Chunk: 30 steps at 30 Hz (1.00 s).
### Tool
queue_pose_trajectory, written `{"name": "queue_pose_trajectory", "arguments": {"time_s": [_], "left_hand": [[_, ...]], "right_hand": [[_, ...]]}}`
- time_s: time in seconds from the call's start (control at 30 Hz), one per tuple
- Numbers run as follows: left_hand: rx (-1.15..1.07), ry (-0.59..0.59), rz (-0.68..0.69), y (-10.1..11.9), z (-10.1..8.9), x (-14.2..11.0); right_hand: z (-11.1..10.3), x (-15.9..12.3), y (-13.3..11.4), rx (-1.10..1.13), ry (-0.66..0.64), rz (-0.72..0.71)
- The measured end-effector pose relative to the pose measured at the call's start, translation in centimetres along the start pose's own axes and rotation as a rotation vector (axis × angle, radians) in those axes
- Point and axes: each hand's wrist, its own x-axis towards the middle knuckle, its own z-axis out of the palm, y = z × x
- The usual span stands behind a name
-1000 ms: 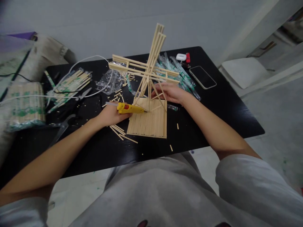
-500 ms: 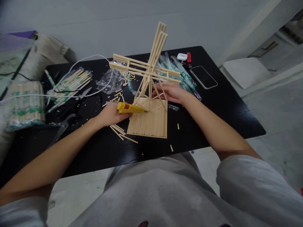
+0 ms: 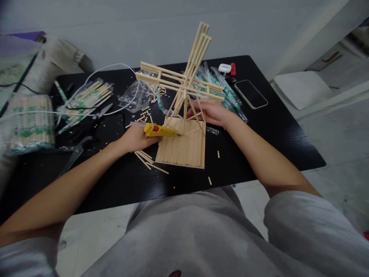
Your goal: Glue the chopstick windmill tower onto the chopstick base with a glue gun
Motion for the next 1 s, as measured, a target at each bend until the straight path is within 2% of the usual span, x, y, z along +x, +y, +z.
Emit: {"name": "queue_pose_trajectory", "arguments": {"time_s": [0.4,1.0], "left_hand": [[0.005,-0.016,0.01,0.0,0.0,0.1],[-0.042,0.025,-0.011,0.2,0.2,0.1]], "right_hand": [[0.5,-0.4,-0.2,-0.009,0.029,-0.003],[-0.7,0.2,0.5,-0.011,-0.007,-0.017]]}}
